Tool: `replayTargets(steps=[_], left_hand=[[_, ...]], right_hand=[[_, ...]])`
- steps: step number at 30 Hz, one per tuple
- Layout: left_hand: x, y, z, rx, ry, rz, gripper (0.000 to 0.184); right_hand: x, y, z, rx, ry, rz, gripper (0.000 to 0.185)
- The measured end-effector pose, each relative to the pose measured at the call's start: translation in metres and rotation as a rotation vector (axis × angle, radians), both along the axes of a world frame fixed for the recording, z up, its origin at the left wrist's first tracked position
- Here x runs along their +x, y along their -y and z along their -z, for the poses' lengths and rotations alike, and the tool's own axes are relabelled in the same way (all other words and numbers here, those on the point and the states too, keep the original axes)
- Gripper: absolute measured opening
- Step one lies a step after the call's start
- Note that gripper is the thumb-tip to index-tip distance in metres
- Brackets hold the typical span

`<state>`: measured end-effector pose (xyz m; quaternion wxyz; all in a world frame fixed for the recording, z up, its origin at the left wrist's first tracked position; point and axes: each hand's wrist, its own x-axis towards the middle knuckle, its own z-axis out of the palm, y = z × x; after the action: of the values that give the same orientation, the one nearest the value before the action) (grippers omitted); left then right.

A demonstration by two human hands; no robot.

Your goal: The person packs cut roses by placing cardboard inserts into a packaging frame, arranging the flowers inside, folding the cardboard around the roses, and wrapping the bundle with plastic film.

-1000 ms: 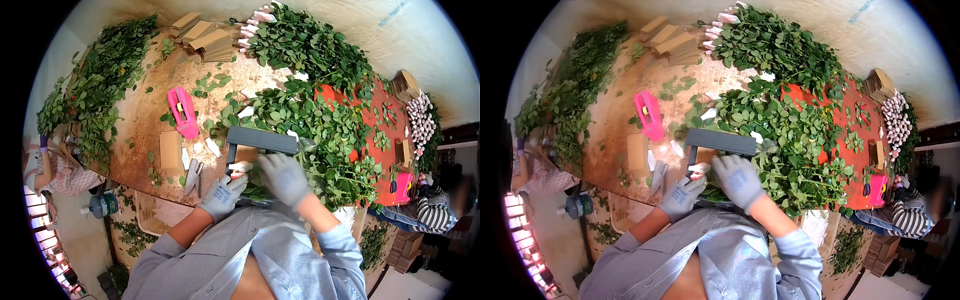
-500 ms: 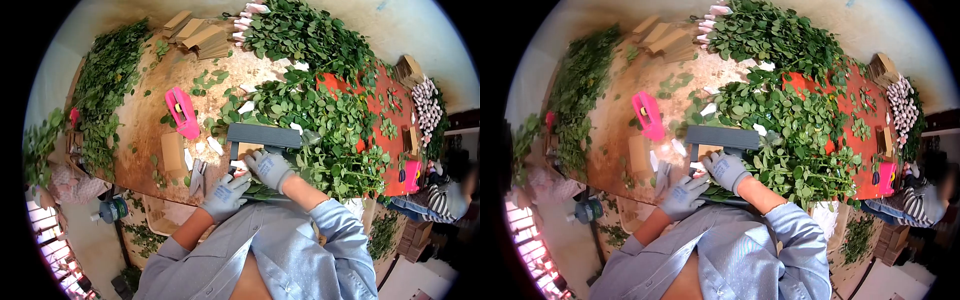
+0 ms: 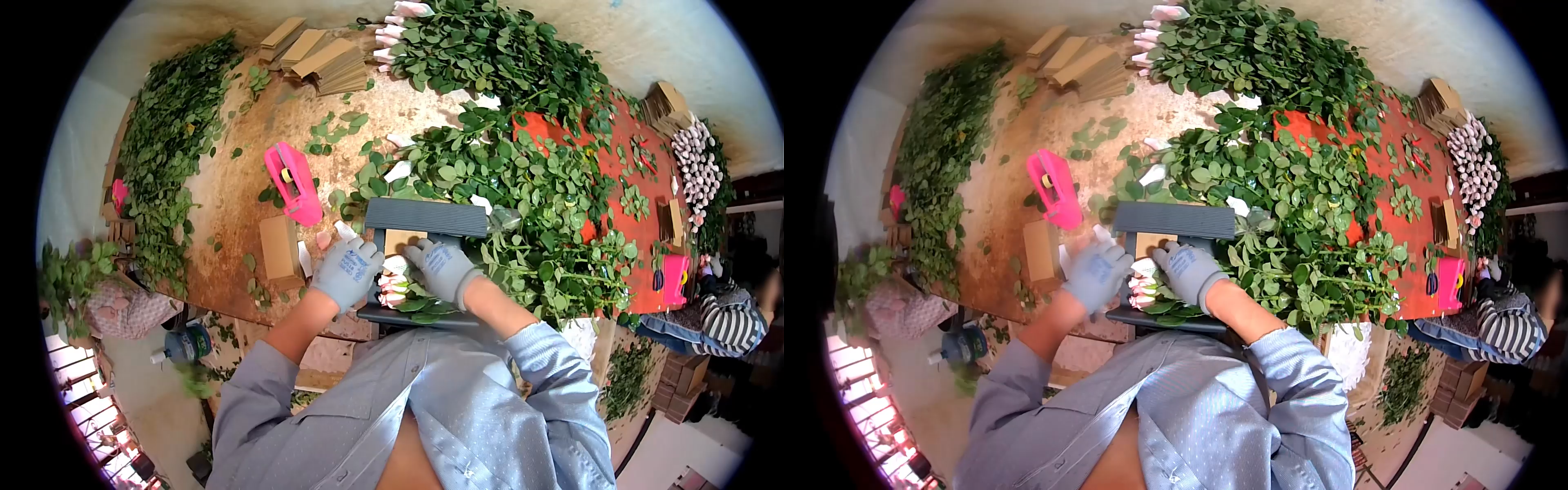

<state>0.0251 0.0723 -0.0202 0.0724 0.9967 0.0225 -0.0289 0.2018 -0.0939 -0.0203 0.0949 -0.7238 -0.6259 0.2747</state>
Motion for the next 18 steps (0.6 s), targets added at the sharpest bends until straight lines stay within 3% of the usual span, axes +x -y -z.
replayTargets(steps=[14,18], left_hand=[[-0.016,-0.017,-0.002,0.063,0.072,-0.002,0.009],[-0.029,-0.03,-0.008,0.144,-0.123,-0.182,0.012]], right_hand=[[-0.008,-0.005,0.0,-0.036,0.045,0.051,0.038],[-0.013,-0.006,-0.009,-0.075,0.139,0.018,0.036]])
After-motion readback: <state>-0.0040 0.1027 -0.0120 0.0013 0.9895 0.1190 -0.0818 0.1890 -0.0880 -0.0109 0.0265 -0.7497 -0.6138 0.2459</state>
